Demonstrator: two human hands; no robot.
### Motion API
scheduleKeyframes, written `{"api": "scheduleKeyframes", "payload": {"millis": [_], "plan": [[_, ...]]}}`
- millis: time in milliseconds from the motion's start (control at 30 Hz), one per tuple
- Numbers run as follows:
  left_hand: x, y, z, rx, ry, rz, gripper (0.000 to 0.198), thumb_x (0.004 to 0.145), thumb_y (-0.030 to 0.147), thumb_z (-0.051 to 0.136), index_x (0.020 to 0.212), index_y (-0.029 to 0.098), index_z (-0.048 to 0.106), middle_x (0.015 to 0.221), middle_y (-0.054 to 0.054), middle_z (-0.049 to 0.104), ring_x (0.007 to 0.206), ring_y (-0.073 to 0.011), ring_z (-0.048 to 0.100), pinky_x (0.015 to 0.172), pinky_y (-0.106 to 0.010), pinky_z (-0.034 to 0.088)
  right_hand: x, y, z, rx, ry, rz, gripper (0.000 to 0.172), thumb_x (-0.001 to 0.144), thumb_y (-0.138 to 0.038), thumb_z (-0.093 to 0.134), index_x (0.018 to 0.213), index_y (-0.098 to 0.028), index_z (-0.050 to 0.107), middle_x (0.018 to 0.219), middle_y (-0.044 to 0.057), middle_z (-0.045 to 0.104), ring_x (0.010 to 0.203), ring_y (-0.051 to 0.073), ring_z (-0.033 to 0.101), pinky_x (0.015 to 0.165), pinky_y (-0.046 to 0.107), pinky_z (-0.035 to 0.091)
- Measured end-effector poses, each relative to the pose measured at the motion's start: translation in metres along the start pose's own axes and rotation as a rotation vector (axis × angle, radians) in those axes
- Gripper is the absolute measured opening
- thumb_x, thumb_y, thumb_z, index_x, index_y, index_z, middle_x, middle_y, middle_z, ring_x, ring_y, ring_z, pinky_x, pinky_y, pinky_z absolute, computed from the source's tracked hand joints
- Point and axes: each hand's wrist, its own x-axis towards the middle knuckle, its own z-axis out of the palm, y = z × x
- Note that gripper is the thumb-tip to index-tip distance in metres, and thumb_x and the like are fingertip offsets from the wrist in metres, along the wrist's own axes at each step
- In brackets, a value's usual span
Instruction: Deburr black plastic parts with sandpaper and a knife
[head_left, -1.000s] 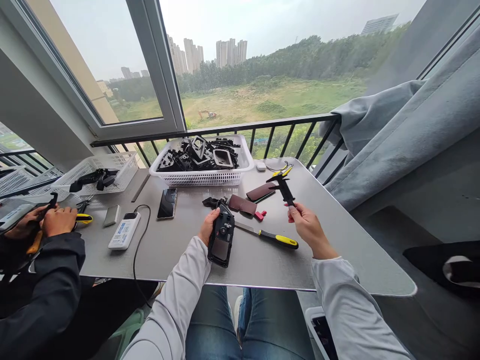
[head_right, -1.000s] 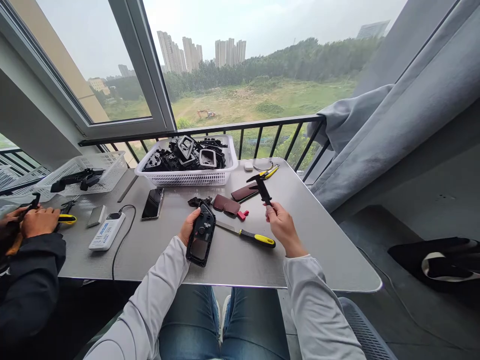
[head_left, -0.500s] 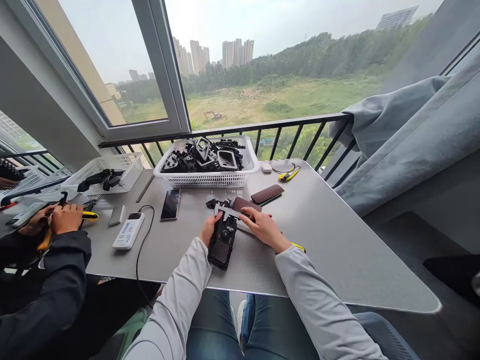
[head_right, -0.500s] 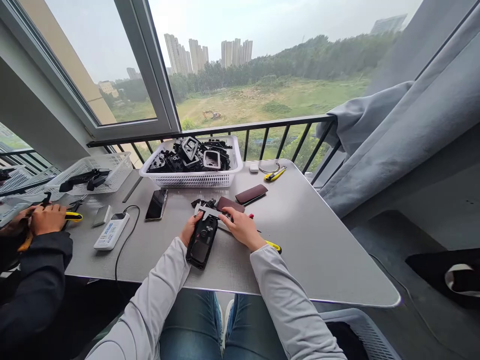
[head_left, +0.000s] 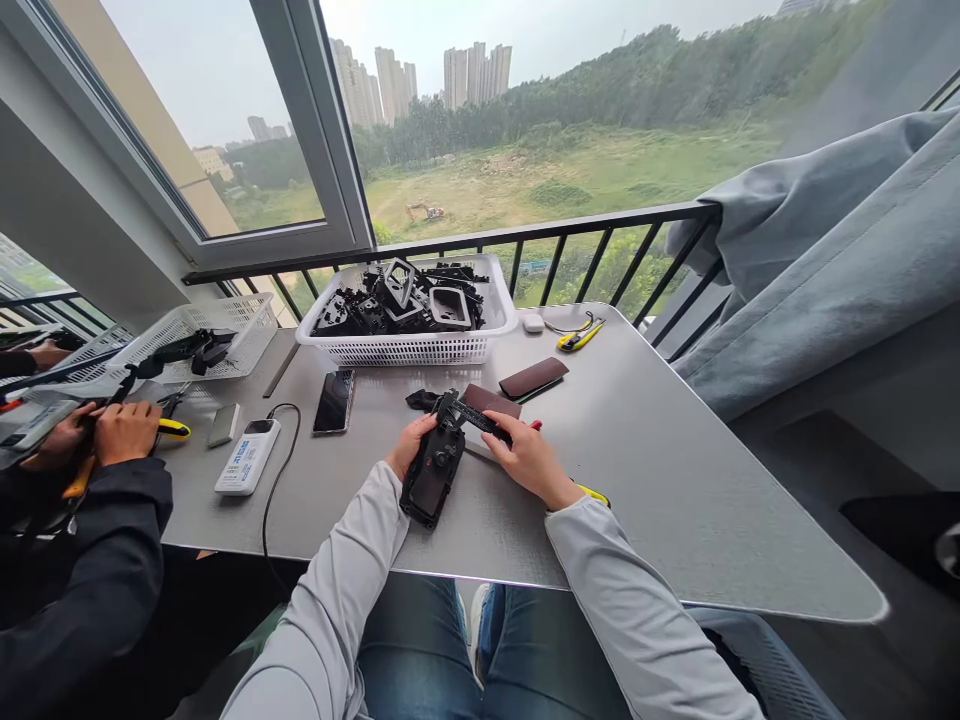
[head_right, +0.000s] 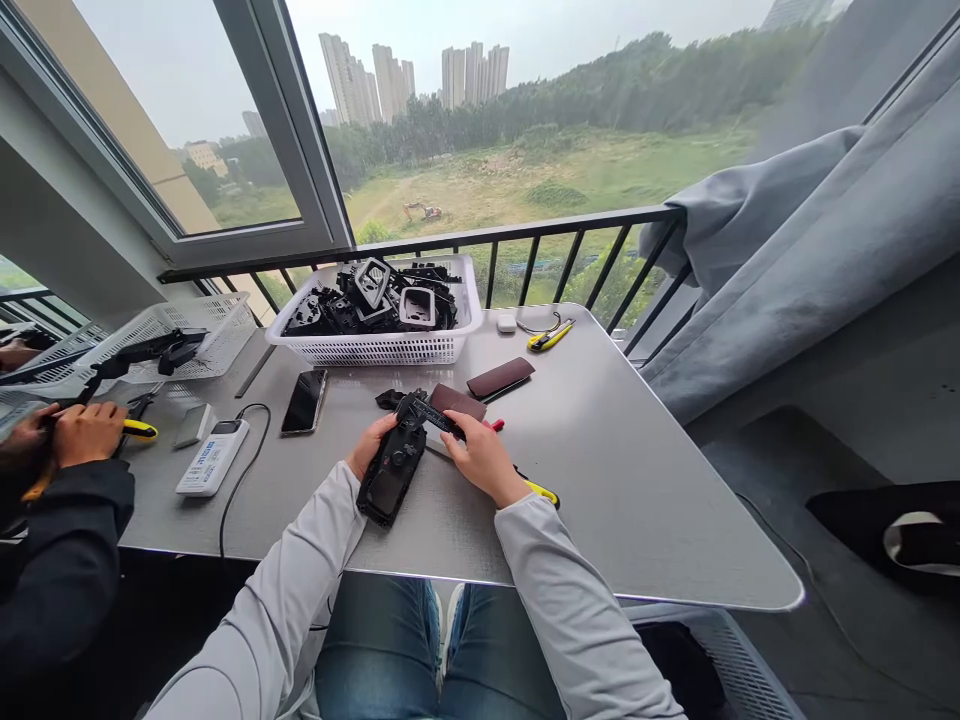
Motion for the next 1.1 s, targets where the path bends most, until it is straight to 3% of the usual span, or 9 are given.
{"api": "scheduleKeyframes", "payload": {"millis": [133, 300, 567, 767, 967, 1100], "plan": [[-0.001, -0.002, -0.001, -0.013, -0.012, 0.011, 0.018, 0.084, 0.024, 0.061, 0.086, 0.010, 0.070, 0.062, -0.004, 0.068, 0.037, -0.0085, 0.050, 0.036, -0.020, 0.035, -0.002, -0.003, 0.000, 0.056, 0.004, -0.046, 0.037, 0.085, -0.033, 0.057, 0.120, -0.022, 0.064, 0.119, 0.009, 0.070, 0.107, 0.026, 0.066, 0.094, 0.043, 0.052], [-0.010, -0.002, 0.001, -0.087, -0.033, -0.034, 0.023, 0.086, 0.028, 0.061, 0.098, 0.011, 0.070, 0.067, -0.005, 0.069, 0.043, -0.0111, 0.057, 0.042, -0.022, 0.043, -0.005, -0.008, 0.001, 0.049, 0.006, -0.053, 0.037, 0.087, -0.035, 0.058, 0.122, -0.024, 0.065, 0.119, 0.006, 0.070, 0.105, 0.026, 0.068, 0.094, 0.041, 0.052], [-0.015, 0.000, 0.004, -0.131, -0.015, -0.066, 0.019, 0.087, 0.025, 0.059, 0.093, 0.011, 0.070, 0.070, -0.006, 0.071, 0.051, -0.0142, 0.063, 0.046, -0.023, 0.046, -0.007, -0.010, -0.002, 0.014, 0.002, -0.053, 0.038, 0.087, -0.037, 0.058, 0.122, -0.024, 0.065, 0.110, 0.007, 0.074, 0.092, 0.026, 0.071, 0.086, 0.039, 0.055], [-0.017, 0.001, 0.005, -0.129, -0.006, -0.047, 0.020, 0.087, 0.024, 0.060, 0.099, 0.012, 0.069, 0.078, -0.007, 0.073, 0.060, -0.0170, 0.067, 0.051, -0.024, 0.049, -0.008, -0.013, 0.001, -0.033, 0.011, -0.046, 0.040, 0.088, -0.038, 0.056, 0.124, -0.023, 0.064, 0.110, 0.008, 0.073, 0.092, 0.026, 0.070, 0.088, 0.040, 0.053], [-0.019, 0.005, 0.005, -0.109, 0.019, -0.066, 0.021, 0.088, 0.027, 0.056, 0.085, 0.010, 0.068, 0.069, -0.007, 0.070, 0.048, -0.0134, 0.062, 0.046, -0.022, 0.048, -0.007, -0.017, -0.004, -0.073, 0.163, 0.007, 0.042, 0.089, -0.039, 0.051, 0.123, -0.019, 0.063, 0.117, 0.010, 0.070, 0.086, 0.024, 0.069, 0.083, 0.037, 0.053], [-0.018, 0.005, 0.006, -0.145, 0.065, 0.003, 0.019, 0.085, 0.030, 0.061, 0.080, 0.012, 0.064, 0.065, -0.005, 0.069, 0.044, -0.0124, 0.059, 0.039, -0.021, 0.042, -0.006, -0.017, -0.008, -0.079, 0.266, 0.067, 0.041, 0.088, -0.041, 0.050, 0.121, -0.019, 0.063, 0.108, 0.009, 0.073, 0.075, 0.021, 0.067, 0.076, 0.034, 0.054]]}}
